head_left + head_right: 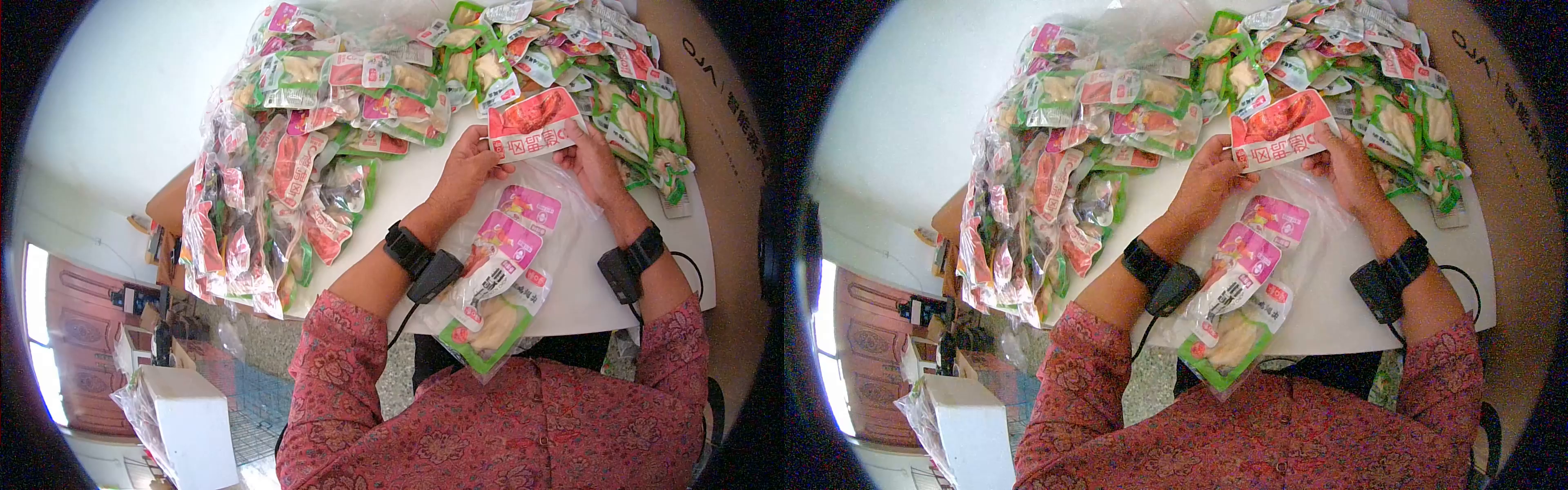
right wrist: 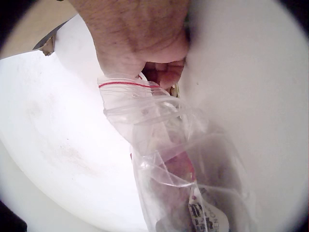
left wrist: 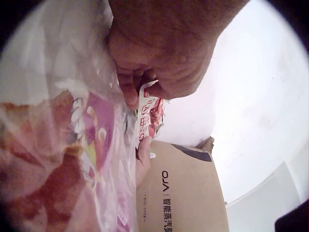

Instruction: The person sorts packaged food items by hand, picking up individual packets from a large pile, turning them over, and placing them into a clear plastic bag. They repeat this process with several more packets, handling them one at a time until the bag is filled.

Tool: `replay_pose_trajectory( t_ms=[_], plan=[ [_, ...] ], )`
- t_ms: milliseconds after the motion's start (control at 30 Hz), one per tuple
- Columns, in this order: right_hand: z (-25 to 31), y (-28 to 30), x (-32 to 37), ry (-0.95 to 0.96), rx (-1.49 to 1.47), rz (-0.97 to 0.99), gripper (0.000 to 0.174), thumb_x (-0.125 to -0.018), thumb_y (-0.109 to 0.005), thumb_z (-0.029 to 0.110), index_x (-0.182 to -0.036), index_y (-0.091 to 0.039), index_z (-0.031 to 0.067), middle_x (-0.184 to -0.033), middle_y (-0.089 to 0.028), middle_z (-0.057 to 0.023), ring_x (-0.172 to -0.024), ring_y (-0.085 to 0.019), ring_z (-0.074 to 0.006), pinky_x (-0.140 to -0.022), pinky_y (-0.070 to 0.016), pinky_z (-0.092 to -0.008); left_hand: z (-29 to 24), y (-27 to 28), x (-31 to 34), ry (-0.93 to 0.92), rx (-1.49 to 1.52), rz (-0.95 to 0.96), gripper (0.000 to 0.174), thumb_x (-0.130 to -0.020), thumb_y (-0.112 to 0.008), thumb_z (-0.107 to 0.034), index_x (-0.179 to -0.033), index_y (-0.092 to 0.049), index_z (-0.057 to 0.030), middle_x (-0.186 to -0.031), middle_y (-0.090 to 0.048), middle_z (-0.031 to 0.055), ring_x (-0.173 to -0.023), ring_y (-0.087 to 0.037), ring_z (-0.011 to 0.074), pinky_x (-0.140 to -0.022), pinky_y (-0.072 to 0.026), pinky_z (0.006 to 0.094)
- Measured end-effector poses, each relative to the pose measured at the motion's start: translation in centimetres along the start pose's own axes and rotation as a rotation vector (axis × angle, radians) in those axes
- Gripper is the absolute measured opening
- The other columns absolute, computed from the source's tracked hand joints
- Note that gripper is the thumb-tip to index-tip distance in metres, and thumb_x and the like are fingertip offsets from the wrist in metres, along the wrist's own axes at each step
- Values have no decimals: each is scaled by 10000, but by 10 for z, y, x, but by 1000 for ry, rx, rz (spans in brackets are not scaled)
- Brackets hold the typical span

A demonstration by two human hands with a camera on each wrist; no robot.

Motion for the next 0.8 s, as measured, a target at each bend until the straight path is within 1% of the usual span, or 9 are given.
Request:
replay_pose_trajectory(
  t_ms=[67, 267, 367, 600, 700, 767, 800],
  plan=[
    [0, -1, 1, -15, 1, -26, 262, -856, -478, 320, -916, -508, 66, -737, -577, -27, -550, -521, -88, -468, -393, -200, -1, -1, 0, 40, 23, -35, 254, -830, -453, -75, -1074, -410, -23, -931, -554, 96, -709, -548, 146, -622, -463, 248],
    [1, -3, 2, -1, 39, -12, 267, -855, -478, 321, -917, -508, 63, -732, -575, -27, -541, -522, -85, -462, -396, -197, -1, -1, 0, 47, 18, -57, 211, -848, -440, -89, -1046, -415, -22, -915, -549, 110, -691, -552, 160, -597, -467, 241],
    [1, -1, 1, 16, 59, 15, 274, -856, -476, 325, -918, -507, 59, -731, -575, -28, -537, -523, -87, -461, -397, -197, 1, 0, 0, 13, -10, -34, 213, -846, -441, -80, -1049, -408, -24, -926, -551, 121, -705, -560, 171, -600, -475, 240],
    [1, -1, 2, 20, 66, -1, 296, -860, -467, 339, -914, -505, 50, -729, -570, -30, -555, -525, -85, -472, -402, -200, 3, 2, -1, 17, -10, -18, 238, -836, -461, -71, -1060, -392, -29, -958, -558, 128, -728, -569, 175, -615, -482, 247],
    [1, 1, 1, 29, 101, 25, 295, -864, -459, 339, -913, -506, 52, -728, -567, -28, -560, -523, -84, -479, -402, -201, 3, 2, -2, 14, -6, -3, 244, -834, -466, -72, -1061, -388, -31, -950, -562, 122, -730, -569, 172, -617, -481, 251],
    [3, 0, 2, 10, 99, 48, 259, -873, -456, 324, -928, -492, 74, -745, -554, -3, -581, -497, -60, -495, -371, -177, 3, 2, -2, -2, -29, 12, 244, -836, -468, -81, -1061, -388, -34, -946, -564, 116, -734, -570, 170, -618, -479, 254],
    [3, -1, 3, 9, 98, 47, 259, -873, -456, 324, -928, -492, 74, -745, -554, -3, -581, -497, -60, -495, -371, -177, 2, 2, -1, -1, -29, 12, 244, -836, -468, -81, -1061, -388, -34, -946, -564, 116, -734, -570, 170, -618, -479, 254]
  ],
)
Point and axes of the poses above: each hand's wrist, its own x-axis away from the middle knuckle, its own y-axis out of the back of the hand, z = x × y, the point moved 1 cm from there along -x, towards the middle knuckle
